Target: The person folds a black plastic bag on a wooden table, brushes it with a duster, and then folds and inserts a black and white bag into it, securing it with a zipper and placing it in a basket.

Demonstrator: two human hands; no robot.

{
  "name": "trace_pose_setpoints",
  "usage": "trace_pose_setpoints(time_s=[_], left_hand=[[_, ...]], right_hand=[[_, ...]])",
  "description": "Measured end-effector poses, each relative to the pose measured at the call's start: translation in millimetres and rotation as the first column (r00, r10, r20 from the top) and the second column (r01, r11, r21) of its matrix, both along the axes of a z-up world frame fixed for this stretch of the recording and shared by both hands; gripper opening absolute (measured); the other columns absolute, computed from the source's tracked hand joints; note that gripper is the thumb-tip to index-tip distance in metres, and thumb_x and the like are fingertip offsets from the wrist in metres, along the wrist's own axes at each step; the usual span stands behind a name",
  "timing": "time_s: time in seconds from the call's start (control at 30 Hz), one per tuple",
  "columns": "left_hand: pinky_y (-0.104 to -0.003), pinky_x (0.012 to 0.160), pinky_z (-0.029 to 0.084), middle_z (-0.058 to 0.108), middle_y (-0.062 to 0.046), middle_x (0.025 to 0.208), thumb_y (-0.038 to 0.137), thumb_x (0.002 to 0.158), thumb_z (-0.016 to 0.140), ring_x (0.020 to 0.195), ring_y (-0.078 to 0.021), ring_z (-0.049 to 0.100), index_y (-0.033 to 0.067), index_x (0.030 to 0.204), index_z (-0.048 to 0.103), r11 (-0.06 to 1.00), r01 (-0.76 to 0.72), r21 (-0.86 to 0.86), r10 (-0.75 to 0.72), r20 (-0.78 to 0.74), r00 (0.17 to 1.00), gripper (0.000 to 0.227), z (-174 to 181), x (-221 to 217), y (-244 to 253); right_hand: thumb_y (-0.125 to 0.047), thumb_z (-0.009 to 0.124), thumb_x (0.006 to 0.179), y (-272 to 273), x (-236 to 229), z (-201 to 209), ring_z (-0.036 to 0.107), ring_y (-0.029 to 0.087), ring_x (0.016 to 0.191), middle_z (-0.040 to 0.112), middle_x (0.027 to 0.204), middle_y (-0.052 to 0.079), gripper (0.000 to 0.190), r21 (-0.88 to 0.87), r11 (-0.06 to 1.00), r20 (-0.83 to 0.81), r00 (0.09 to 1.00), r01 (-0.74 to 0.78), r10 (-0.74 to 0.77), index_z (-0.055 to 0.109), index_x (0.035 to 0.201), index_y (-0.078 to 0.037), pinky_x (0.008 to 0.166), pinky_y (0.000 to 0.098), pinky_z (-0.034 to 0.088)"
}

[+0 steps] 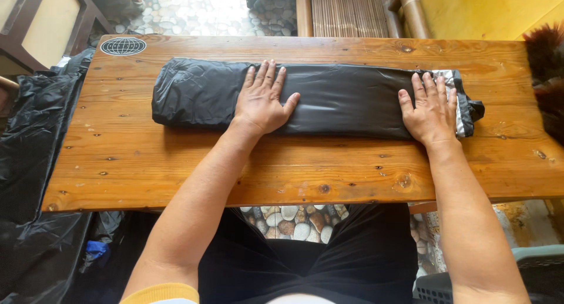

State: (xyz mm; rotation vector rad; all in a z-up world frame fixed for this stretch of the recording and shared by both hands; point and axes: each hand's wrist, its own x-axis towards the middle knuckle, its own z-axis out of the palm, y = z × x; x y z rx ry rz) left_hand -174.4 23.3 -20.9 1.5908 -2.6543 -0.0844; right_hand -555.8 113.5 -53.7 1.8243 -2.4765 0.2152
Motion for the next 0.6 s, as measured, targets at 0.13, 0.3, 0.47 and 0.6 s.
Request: trace_pose_setpoints(time_s=[0.13,0.3,0.47,0.6], left_hand=[[-0.051,0.128,0.004,0.029,-0.016,0.169,0.075,0.099,0.025,0.158,-0.0299,0.02,0.0158,0.163,0.033,0.995,-0.097,0.004,0.097,-0.027,0.995,0.087,6.8,31.8,-13.2],[-0.053,0.128,0.004,0.026,-0.016,0.17,0.076,0.101,0.015,0.159,-0.0309,0.018,0.0191,0.164,0.032,0.975,-0.214,0.065,0.214,-0.002,0.977,0.087,-0.1,92.8,-36.3],[-0.055,0.127,0.002,0.029,-0.011,0.17,0.083,0.098,0.011,0.159,-0.0277,0.019,0.0217,0.163,0.034,0.963,-0.26,0.077,0.256,0.056,0.965,0.092,12.9,114.5,-27.1],[-0.059,0.124,0.016,0.028,-0.012,0.171,0.087,0.097,0.016,0.158,-0.0318,0.022,0.0191,0.164,0.035,0.945,-0.316,0.086,0.316,0.019,0.949,0.097,18.3,148.7,-25.0]], right_hand=[[-0.068,0.021,0.111,-0.2,-2.5,-0.6,0.018,0.037,0.158,0.032,0.17,0.013,0.074,0.007,1.0,0.007,1.0,0.001,-0.001,0.035,0.165,-0.019,0.127,0.0592,0.011],[-0.068,0.02,0.111,-0.3,0.7,1.9,0.018,0.036,0.158,0.031,0.17,0.012,0.074,0.008,1.0,0.008,1.0,0.016,-0.016,0.035,0.165,-0.02,0.127,0.0585,0.01],[-0.064,0.025,0.113,-1.8,0.4,-4.0,0.023,0.039,0.156,0.036,0.168,0.015,0.07,-0.055,0.998,-0.02,0.999,-0.026,0.025,0.039,0.164,-0.018,0.125,0.0609,0.014],[-0.059,0.028,0.113,-2.4,4.0,-0.7,0.027,0.041,0.154,0.039,0.166,0.016,0.067,-0.082,0.996,-0.011,0.999,-0.044,0.044,0.041,0.162,-0.015,0.124,0.0623,0.018]])
